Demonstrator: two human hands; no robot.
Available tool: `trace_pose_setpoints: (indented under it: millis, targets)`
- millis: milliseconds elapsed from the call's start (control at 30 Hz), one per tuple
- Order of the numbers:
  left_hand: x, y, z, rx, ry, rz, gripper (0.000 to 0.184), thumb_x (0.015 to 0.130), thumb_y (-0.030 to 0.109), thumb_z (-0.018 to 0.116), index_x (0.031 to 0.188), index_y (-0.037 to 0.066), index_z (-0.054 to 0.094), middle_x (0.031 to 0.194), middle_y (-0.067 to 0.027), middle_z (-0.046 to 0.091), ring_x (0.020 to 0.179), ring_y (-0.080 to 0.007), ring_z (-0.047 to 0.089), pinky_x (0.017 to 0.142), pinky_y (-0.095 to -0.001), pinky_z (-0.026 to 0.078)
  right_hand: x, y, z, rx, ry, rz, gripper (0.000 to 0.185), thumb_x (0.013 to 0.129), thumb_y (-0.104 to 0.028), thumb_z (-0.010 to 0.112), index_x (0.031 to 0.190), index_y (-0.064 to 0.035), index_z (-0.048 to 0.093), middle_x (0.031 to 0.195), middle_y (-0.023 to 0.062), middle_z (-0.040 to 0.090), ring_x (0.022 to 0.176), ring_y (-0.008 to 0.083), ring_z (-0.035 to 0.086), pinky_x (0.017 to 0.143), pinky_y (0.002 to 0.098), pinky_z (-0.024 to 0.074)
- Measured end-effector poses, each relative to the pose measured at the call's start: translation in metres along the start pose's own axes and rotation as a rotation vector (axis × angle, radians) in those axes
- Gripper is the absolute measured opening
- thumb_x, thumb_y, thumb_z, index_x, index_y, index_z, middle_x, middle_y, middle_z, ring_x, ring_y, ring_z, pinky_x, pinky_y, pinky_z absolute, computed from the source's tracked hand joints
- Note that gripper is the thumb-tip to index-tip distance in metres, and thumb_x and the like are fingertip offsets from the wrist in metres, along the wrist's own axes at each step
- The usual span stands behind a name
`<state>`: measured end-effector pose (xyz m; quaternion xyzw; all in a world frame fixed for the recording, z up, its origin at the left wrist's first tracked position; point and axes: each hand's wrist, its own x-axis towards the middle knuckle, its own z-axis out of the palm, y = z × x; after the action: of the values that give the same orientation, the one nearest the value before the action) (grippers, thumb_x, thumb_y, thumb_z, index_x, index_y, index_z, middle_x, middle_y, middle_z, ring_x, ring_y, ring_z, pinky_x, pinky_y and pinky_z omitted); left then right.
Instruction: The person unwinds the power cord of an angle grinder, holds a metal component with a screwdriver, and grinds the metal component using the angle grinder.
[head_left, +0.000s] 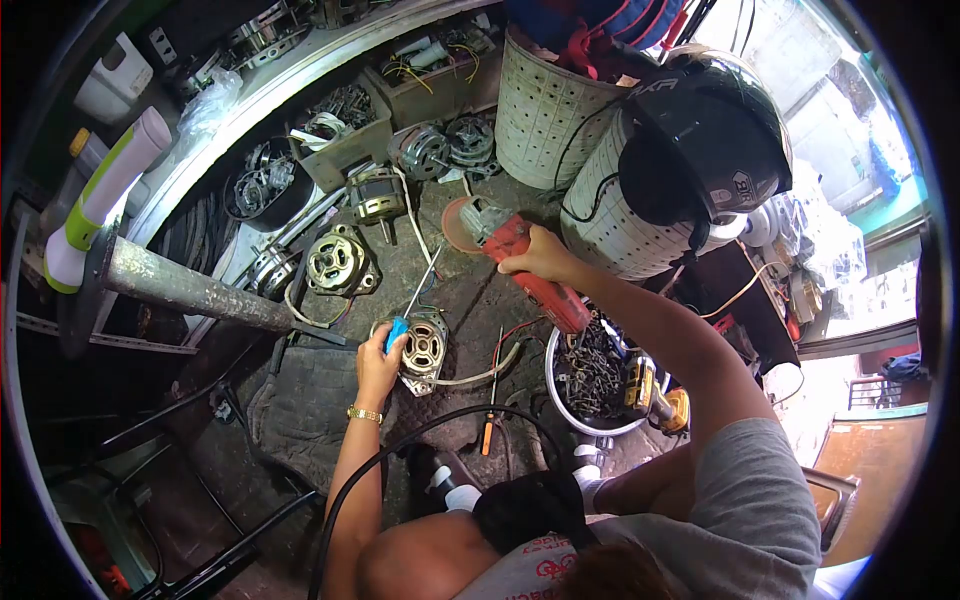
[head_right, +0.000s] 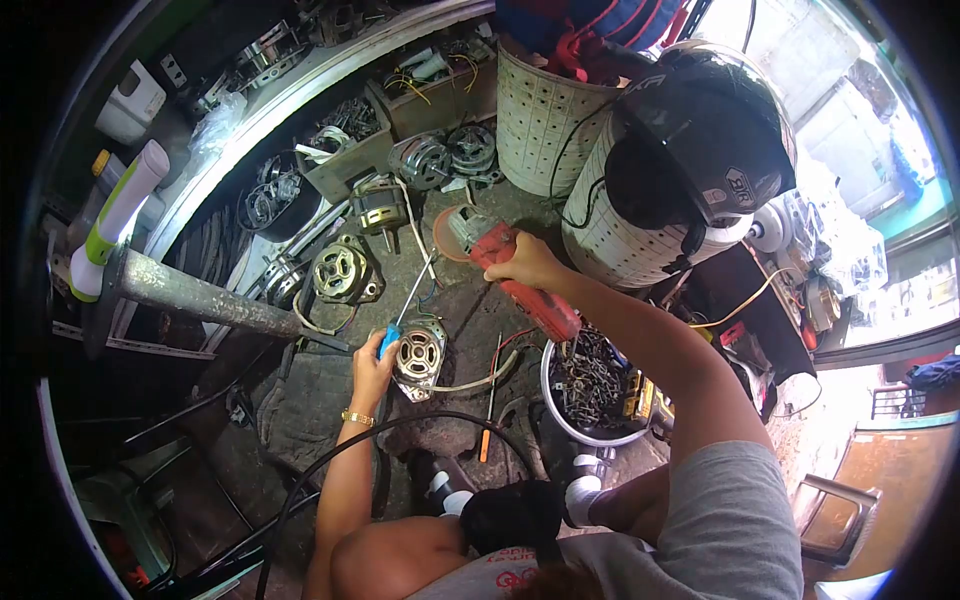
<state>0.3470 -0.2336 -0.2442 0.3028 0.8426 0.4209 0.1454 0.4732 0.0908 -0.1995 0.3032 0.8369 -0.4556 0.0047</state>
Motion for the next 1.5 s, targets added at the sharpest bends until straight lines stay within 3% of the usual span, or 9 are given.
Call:
trace_pose_setpoints:
  millis: [300,400,467,500,567,700,867,967,1500]
  targets:
    - [0.001,0.003,0.001,-0.090,-0.052,-0.040,0.028,0.082,0.021,0.064,0.100,-0.001,0.063,0.073,-0.0161,0.064,0.059,-0.0218,0.058,0.056,-0.0340,0.044,-0.006,-0.010,-0.001,-0.041,0.007,0.005,0.079,0.051,-0.043,0.080,0.100,0.0134,0.054,0.101,0.0252,0.060,0.092,0.0315,0.061,0.080,0.0352,0.0476]
    - [0.001,-0.003,0.001,-0.125,-0.013,0.079,0.028,0.084,0.020,0.062,0.101,-0.003,0.063,0.080,-0.0137,0.065,0.062,-0.0162,0.057,0.056,-0.0303,0.044,-0.008,-0.014,-0.006,-0.072,0.036,0.024,0.075,0.053,-0.040,0.080,0.103,0.0098,0.054,0.100,0.0219,0.061,0.092,0.0289,0.061,0.081,0.0346,0.0468]
    - [-0.002,-0.003,-0.003,-0.239,-0.116,-0.123,0.028,0.087,0.020,0.060,0.102,-0.003,0.062,0.082,-0.0083,0.064,0.064,-0.0102,0.056,0.055,-0.0266,0.043,-0.011,-0.020,-0.010,-0.096,0.050,0.047,0.071,0.055,-0.036,0.080,0.105,0.0063,0.054,0.099,0.0187,0.062,0.091,0.0263,0.060,0.082,0.0339,0.0459]
    - [-0.002,-0.010,0.000,-0.240,-0.116,-0.124,0.028,0.087,0.020,0.060,0.102,-0.003,0.062,0.082,-0.0083,0.064,0.064,-0.0102,0.056,0.055,-0.0266,0.043,-0.013,-0.023,-0.012,-0.103,0.065,0.064,0.073,0.055,-0.038,0.080,0.106,0.0072,0.054,0.100,0.0196,0.061,0.092,0.0271,0.060,0.083,0.0342,0.0458]
    - [0.001,-0.021,0.006,-0.535,-0.130,-0.205,0.031,0.091,0.023,0.056,0.109,-0.002,0.060,0.079,-0.0035,0.062,0.062,-0.0064,0.054,0.054,-0.0228,0.042,-0.016,-0.028,-0.015,-0.111,0.079,0.080,0.074,0.055,-0.039,0.080,0.106,0.0080,0.053,0.100,0.0205,0.061,0.093,0.0279,0.060,0.083,0.0345,0.0456]
    - [-0.001,-0.008,0.006,-0.771,-0.218,-0.383,0.034,0.093,0.031,0.051,0.111,0.002,0.057,0.075,-0.0028,0.060,0.058,-0.0074,0.053,0.051,-0.0233,0.043,-0.016,-0.036,-0.019,-0.052,0.048,0.043,0.076,0.055,-0.040,0.080,0.106,0.0085,0.052,0.101,0.0207,0.060,0.094,0.0280,0.060,0.083,0.0346,0.0459]
    - [-0.001,0.007,0.004,-1.023,-0.368,-0.556,0.037,0.094,0.042,0.044,0.101,0.007,0.053,0.067,-0.0025,0.055,0.050,-0.0124,0.052,0.041,-0.0254,0.043,-0.012,-0.032,-0.011,-0.016,0.083,-0.012,0.076,0.052,-0.041,0.080,0.103,0.0096,0.055,0.102,0.0236,0.061,0.095,0.0309,0.062,0.082,0.0352,0.0475]
    - [-0.004,0.011,0.008,-1.076,-0.419,-0.510,0.034,0.094,0.043,0.045,0.095,0.010,0.049,0.067,-0.0034,0.055,0.048,-0.0131,0.053,0.039,-0.0243,0.042,-0.008,-0.025,-0.007,-0.008,0.054,-0.010,0.077,0.052,-0.042,0.080,0.102,0.0107,0.055,0.101,0.0240,0.061,0.094,0.0312,0.061,0.082,0.0354,0.0475]
    - [-0.005,0.016,0.019,-1.033,-0.425,-0.507,0.035,0.095,0.041,0.044,0.101,0.008,0.052,0.064,-0.0025,0.056,0.045,-0.0113,0.051,0.039,-0.0238,0.043,-0.014,-0.028,-0.003,-0.003,0.012,0.011,0.072,0.052,-0.039,0.080,0.099,0.0093,0.055,0.096,0.0217,0.062,0.088,0.0297,0.062,0.080,0.0344,0.0481]
